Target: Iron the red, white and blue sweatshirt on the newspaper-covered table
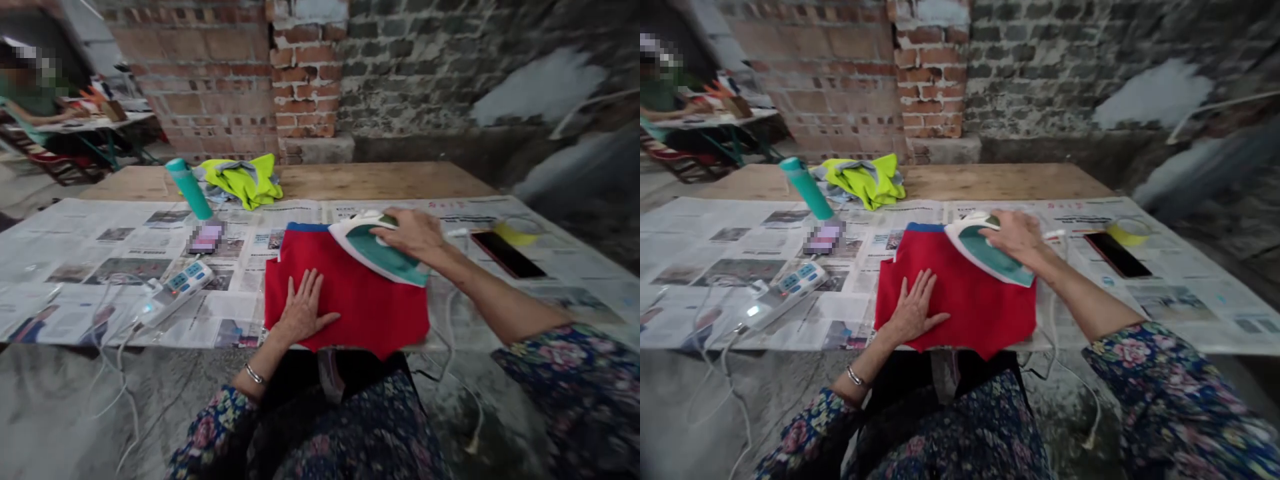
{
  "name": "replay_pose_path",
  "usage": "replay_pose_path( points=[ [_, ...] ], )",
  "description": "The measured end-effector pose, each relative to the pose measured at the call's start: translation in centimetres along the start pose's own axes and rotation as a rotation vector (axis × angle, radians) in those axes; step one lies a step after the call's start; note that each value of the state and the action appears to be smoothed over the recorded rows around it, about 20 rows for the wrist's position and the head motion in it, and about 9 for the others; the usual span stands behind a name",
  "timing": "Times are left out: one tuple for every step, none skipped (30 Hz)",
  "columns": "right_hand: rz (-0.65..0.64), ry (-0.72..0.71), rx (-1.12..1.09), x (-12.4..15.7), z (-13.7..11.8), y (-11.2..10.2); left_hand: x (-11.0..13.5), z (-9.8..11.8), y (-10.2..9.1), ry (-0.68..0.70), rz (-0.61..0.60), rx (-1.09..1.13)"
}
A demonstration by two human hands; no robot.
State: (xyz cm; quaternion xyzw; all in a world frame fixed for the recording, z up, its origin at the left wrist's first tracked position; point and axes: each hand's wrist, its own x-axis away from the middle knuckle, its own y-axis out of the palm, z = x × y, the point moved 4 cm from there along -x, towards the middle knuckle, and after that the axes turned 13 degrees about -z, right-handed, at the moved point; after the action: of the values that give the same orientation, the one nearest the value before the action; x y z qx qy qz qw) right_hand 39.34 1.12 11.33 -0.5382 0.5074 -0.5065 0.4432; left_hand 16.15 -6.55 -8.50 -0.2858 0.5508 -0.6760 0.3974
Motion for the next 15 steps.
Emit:
replay_pose_path(
  points=[
    [-0.009, -0.026, -0.01, 0.8, -0.4, 0.6, 0.0, -0.2, -0.1, -0.01, 0.019, 0.016],
    [-0.021, -0.054, -0.018, 1.6, -0.7, 1.3, -0.1, -0.4, -0.1, -0.023, 0.04, 0.034],
    [-0.032, -0.085, -0.021, 2.3, -1.1, 1.9, -0.1, -0.6, -0.2, -0.037, 0.063, 0.052],
    [-0.044, -0.12, -0.021, 3.0, -1.4, 2.6, -0.1, -0.7, -0.3, -0.049, 0.086, 0.069],
    [-0.062, -0.15, -0.019, 3.5, -1.7, 3.1, -0.1, -0.8, -0.4, -0.059, 0.109, 0.085],
    [-0.085, -0.17, -0.015, 3.9, -1.9, 3.6, -0.1, -0.9, -0.5, -0.065, 0.129, 0.098],
    [-0.108, -0.18, -0.013, 4.2, -2.0, 4.0, -0.1, -0.9, -0.6, -0.065, 0.144, 0.108],
    [-0.127, -0.181, -0.014, 4.3, -2.0, 4.3, -0.1, -0.9, -0.7, -0.06, 0.153, 0.114],
    [-0.138, -0.178, -0.018, 4.2, -2.0, 4.4, -0.1, -0.9, -0.8, -0.053, 0.16, 0.118],
    [-0.142, -0.174, -0.023, 4.0, -2.0, 4.4, -0.1, -0.9, -0.9, -0.046, 0.163, 0.12],
    [-0.139, -0.172, -0.029, 3.6, -1.9, 4.4, -0.1, -0.9, -0.9, -0.039, 0.164, 0.12],
    [-0.132, -0.172, -0.035, 3.2, -1.9, 4.4, -0.1, -0.9, -1.0, -0.034, 0.163, 0.119],
    [-0.12, -0.171, -0.04, 2.5, -1.9, 4.3, -0.1, -0.8, -1.0, -0.032, 0.159, 0.118],
    [-0.107, -0.17, -0.045, 1.8, -2.0, 4.2, -0.1, -0.8, -1.0, -0.031, 0.152, 0.117],
    [-0.096, -0.164, -0.05, 1.0, -2.0, 4.2, -0.1, -0.9, -1.0, -0.032, 0.142, 0.116]
  ],
)
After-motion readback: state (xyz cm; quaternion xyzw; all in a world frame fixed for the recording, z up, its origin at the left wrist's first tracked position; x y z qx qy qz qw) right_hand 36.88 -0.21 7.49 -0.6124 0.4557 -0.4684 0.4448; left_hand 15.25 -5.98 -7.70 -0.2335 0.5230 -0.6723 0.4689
